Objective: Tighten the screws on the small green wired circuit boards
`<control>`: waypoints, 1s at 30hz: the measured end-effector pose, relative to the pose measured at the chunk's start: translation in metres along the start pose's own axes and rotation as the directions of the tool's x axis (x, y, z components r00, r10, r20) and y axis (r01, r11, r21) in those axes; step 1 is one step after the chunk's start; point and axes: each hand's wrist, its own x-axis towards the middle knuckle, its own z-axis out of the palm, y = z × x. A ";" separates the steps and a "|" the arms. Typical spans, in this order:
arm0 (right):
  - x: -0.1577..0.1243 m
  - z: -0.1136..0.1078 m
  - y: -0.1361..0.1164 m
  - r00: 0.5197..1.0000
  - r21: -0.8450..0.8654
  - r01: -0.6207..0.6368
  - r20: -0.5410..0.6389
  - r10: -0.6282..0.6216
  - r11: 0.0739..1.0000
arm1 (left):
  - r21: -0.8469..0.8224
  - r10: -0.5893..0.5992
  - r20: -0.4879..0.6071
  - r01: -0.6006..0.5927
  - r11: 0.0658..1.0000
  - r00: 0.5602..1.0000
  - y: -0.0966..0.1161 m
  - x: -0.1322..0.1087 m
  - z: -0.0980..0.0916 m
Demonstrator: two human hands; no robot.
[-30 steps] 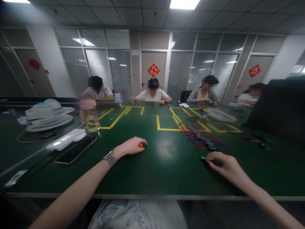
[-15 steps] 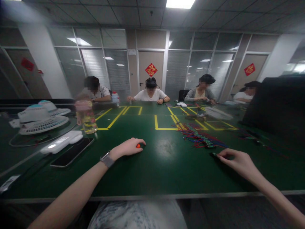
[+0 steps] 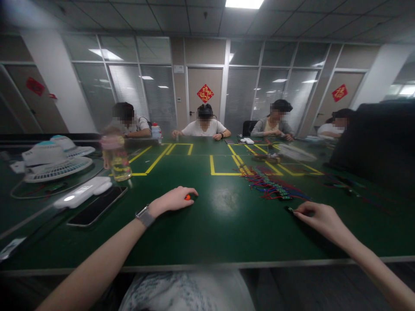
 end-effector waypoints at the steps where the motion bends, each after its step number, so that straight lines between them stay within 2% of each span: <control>1: 0.001 -0.001 0.000 1.000 -0.005 0.010 0.013 -0.010 1.000 | 0.004 0.001 0.000 -0.001 1.000 1.000 0.000 0.000 0.000; 5: 0.003 -0.001 -0.006 0.998 -0.042 0.050 0.029 -0.049 0.998 | 0.010 -0.003 -0.002 0.003 1.000 1.000 -0.001 0.001 0.001; 8: 0.003 0.002 -0.008 0.992 -0.087 0.126 -0.007 -0.127 0.988 | 0.008 -0.003 0.003 0.003 1.000 1.000 0.000 0.001 0.001; 11: 0.005 0.005 -0.001 0.977 -0.117 0.207 -0.030 -0.212 0.971 | 0.018 -0.006 0.006 0.006 1.000 1.000 0.001 0.000 0.001; 14: 0.006 0.009 0.009 0.970 -0.147 0.238 -0.018 -0.243 0.960 | 0.027 -0.007 0.001 0.007 1.000 1.000 0.003 -0.001 0.000; 17: 0.005 0.017 0.012 0.973 -0.220 0.204 -0.065 -0.223 0.954 | 0.027 -0.014 0.003 0.014 1.000 1.000 0.005 -0.001 -0.001; 24: -0.003 0.047 0.000 0.977 -0.354 0.080 -0.156 -0.143 0.932 | 0.026 -0.013 0.000 0.013 1.000 1.000 0.004 0.000 0.001; 30: -0.008 0.065 0.011 0.988 -0.437 0.026 -0.125 -0.090 0.899 | 0.015 -0.007 0.001 0.006 1.000 1.000 0.002 0.000 0.002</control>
